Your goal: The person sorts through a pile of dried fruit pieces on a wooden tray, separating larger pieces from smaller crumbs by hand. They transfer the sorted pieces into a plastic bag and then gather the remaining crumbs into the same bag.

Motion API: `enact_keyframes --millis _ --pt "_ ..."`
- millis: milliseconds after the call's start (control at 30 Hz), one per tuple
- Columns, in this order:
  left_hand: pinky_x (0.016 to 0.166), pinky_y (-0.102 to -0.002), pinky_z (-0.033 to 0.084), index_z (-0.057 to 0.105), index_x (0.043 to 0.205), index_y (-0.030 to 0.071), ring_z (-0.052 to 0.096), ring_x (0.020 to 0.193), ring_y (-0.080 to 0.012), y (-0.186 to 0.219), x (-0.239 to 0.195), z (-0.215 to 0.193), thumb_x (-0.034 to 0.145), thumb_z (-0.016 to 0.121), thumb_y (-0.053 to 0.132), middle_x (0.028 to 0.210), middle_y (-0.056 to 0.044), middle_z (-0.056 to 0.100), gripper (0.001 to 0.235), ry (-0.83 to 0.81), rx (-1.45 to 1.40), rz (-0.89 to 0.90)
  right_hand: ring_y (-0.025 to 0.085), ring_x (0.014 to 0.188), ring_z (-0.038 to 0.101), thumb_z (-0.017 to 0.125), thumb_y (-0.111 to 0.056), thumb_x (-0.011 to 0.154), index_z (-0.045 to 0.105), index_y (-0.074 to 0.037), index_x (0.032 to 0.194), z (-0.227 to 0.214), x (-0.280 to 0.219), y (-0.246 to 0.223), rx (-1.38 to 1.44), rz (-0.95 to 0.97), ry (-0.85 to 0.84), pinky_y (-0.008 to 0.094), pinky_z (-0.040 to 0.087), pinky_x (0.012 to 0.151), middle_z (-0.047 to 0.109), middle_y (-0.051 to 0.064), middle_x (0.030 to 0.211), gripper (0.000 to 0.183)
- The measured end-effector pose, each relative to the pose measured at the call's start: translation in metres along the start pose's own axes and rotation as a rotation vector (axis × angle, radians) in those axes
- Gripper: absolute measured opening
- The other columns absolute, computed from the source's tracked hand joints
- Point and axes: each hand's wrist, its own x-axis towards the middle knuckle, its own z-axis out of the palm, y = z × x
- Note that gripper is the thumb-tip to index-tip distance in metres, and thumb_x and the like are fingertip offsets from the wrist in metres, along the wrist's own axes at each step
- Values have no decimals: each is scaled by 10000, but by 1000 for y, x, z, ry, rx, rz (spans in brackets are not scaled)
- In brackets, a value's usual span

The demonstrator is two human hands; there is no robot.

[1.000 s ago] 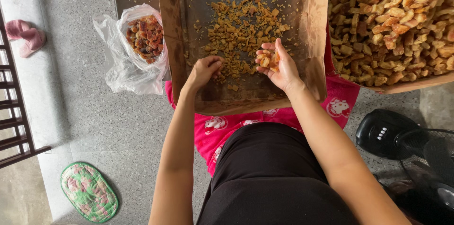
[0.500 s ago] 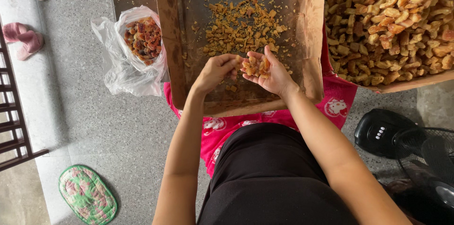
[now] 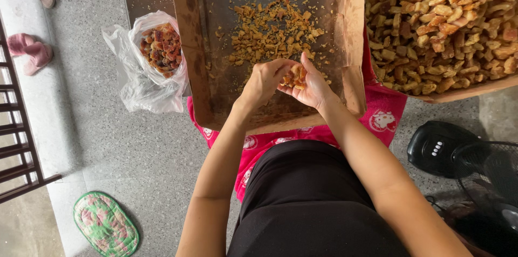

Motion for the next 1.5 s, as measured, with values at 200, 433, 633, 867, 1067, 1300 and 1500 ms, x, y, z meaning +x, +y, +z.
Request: enact_keyframes --millis 200,433,633,867,1067,1300,1500 --pt "777 -363 609 724 1165 46 773 884 -255 -39 -4 -19 998 598 154 1064 -165 774 235 242 79 -31 258 962 698 502 -513 1016 695 -119 1148 19 -11 -6 -39 -15 86 417 574 867 734 90 1081 458" --pt "882 -463 549 629 1137 2 686 1036 -391 -122 -44 -47 927 716 147 1080 -244 714 269 212 289 -122 74 622 538 570 -411 1119 640 -102 997 36 -65 -95 -323 -473 28 191 441 538 634 11 836 339" --pt "877 -519 513 479 1167 -7 613 1052 -485 -160 -59 -13 748 861 160 1144 -334 604 591 -52 363 -238 136 783 633 578 -404 1164 560 -46 1421 -2 -124 -253 -1090 -1288 611 301 554 668 653 90 1055 441" --pt "884 -487 588 518 1191 25 688 1043 -424 -149 -12 33 976 654 53 1161 -264 624 256 -43 429 -161 168 1000 674 596 -158 1171 598 -71 1272 23 -110 -216 -1666 -1319 555 357 601 922 671 65 1094 133" --pt "780 -420 614 535 1259 43 683 965 -367 -108 28 58 920 698 157 1165 -236 599 393 -108 550 -32 254 867 699 667 -80 922 661 -17 1179 28 -29 -52 -2154 -292 76 350 603 740 711 157 971 265" --pt "769 -330 655 660 1164 47 762 862 -194 -151 33 76 1007 599 131 1023 -112 762 188 -19 156 -179 283 944 714 699 -35 904 640 26 1076 -14 -12 -26 -2078 -376 173 374 598 833 718 180 1039 192" --pt "693 -331 574 710 1206 68 713 781 -198 -128 20 40 1003 618 78 946 -126 782 223 -4 -186 -399 222 981 708 584 -32 1025 645 -4 1170 -3 -33 -55 -607 -64 115 346 601 868 708 163 1113 159"
